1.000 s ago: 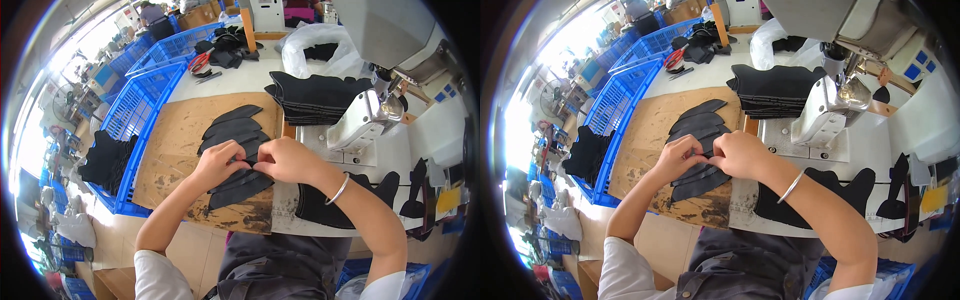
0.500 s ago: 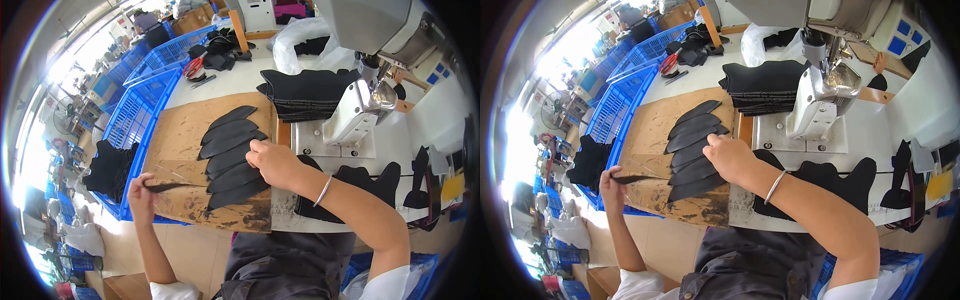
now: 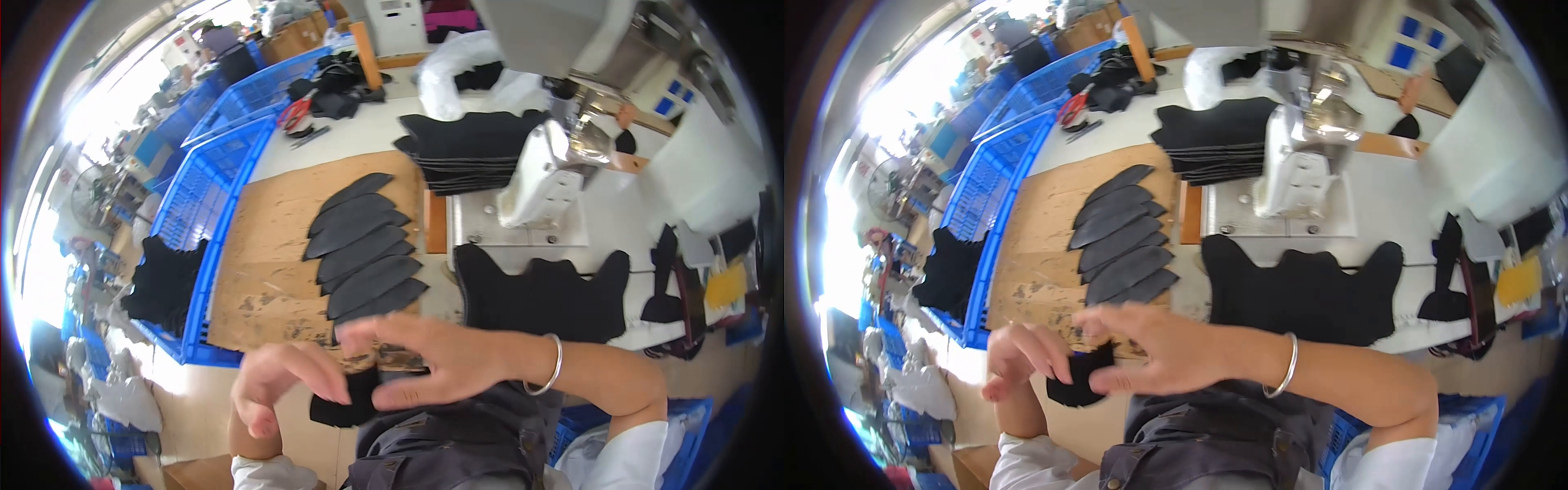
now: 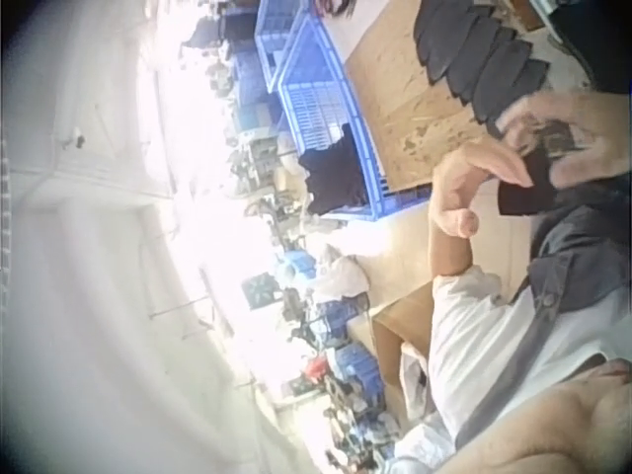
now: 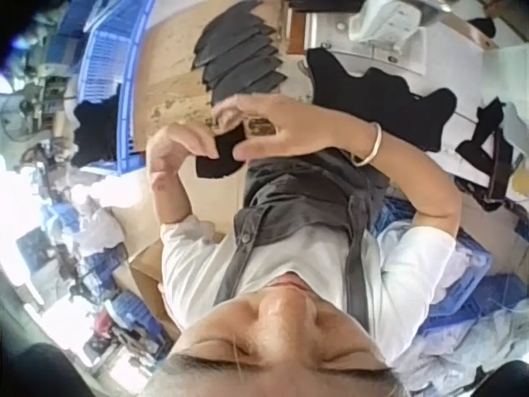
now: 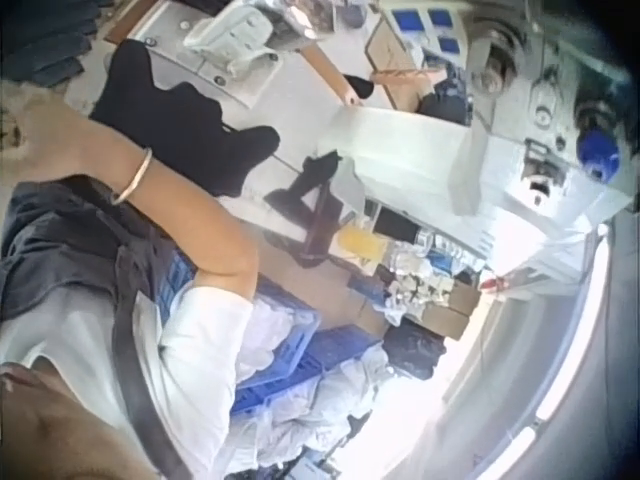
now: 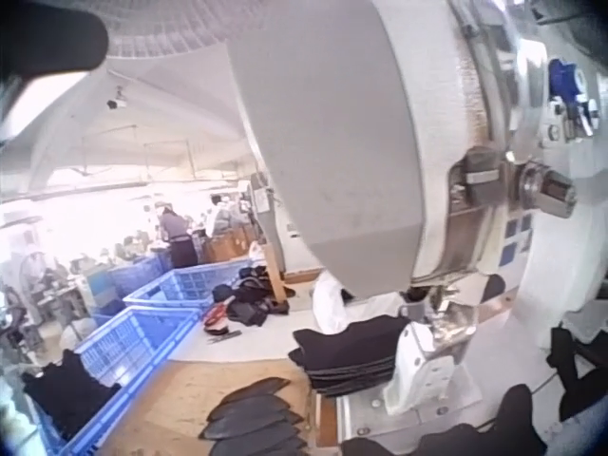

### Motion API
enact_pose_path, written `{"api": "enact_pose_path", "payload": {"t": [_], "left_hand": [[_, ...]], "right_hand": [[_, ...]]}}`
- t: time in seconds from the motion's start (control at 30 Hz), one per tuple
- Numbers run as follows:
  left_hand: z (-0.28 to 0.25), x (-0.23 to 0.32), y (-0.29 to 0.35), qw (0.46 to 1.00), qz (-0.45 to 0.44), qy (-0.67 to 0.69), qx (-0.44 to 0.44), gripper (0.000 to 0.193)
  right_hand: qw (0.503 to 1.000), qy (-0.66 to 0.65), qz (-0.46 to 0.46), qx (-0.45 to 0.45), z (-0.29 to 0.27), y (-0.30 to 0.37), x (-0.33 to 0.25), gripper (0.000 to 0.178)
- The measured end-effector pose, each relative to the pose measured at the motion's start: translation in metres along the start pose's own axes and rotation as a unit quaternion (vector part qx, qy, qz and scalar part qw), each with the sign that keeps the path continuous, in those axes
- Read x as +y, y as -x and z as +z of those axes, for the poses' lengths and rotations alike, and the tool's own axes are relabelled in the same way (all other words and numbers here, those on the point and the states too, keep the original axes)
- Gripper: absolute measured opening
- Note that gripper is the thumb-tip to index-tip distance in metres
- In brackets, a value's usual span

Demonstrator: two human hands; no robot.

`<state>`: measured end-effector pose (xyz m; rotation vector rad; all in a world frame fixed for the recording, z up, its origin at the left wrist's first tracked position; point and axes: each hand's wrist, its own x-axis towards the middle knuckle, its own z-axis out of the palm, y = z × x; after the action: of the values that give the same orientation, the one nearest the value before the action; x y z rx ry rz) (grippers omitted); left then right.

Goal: The recorder is aligning and stitching black shoe upper components using a industrial sewing machine.

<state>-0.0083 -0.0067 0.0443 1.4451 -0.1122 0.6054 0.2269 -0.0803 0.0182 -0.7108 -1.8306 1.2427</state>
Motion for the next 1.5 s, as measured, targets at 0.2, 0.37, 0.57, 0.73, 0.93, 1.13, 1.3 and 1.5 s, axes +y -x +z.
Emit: {"api": "enact_pose_path", "payload": {"t": [0.2, 0.37, 0.57, 0.73, 0.93, 1.13, 1.3, 1.5], "left_hand": [[0.047, -0.029, -0.082, 0.945, -0.156, -0.282, -0.051, 0.030], [0.064, -0.077, -0.133, 0.938, -0.295, -0.172, -0.061, 0.032], [0.079, -0.112, -0.159, 0.894, -0.267, -0.348, -0.089, 0.029], [0.081, -0.117, -0.152, 0.893, -0.215, -0.381, -0.104, 0.035], [0.079, -0.114, -0.153, 0.879, -0.238, -0.394, -0.121, 0.037], [0.076, -0.122, -0.147, 0.898, -0.195, -0.380, -0.106, 0.038], [0.075, -0.124, -0.145, 0.896, -0.190, -0.387, -0.109, 0.037], [0.076, -0.122, -0.146, 0.889, -0.204, -0.393, -0.115, 0.037]], "right_hand": [[0.963, -0.064, 0.258, 0.036, -0.019, 0.101, -0.027, 0.028], [0.909, 0.070, 0.294, 0.285, -0.045, 0.148, -0.058, 0.024], [0.874, 0.099, 0.364, 0.307, -0.068, 0.161, -0.052, 0.028], [0.879, 0.233, 0.302, 0.287, -0.063, 0.167, -0.043, 0.036], [0.867, 0.259, 0.317, 0.283, -0.060, 0.161, -0.044, 0.035], [0.861, 0.274, 0.323, 0.281, -0.059, 0.159, -0.042, 0.034], [0.857, 0.273, 0.334, 0.281, -0.058, 0.158, -0.044, 0.035], [0.851, 0.277, 0.347, 0.281, -0.058, 0.155, -0.045, 0.034]]}}
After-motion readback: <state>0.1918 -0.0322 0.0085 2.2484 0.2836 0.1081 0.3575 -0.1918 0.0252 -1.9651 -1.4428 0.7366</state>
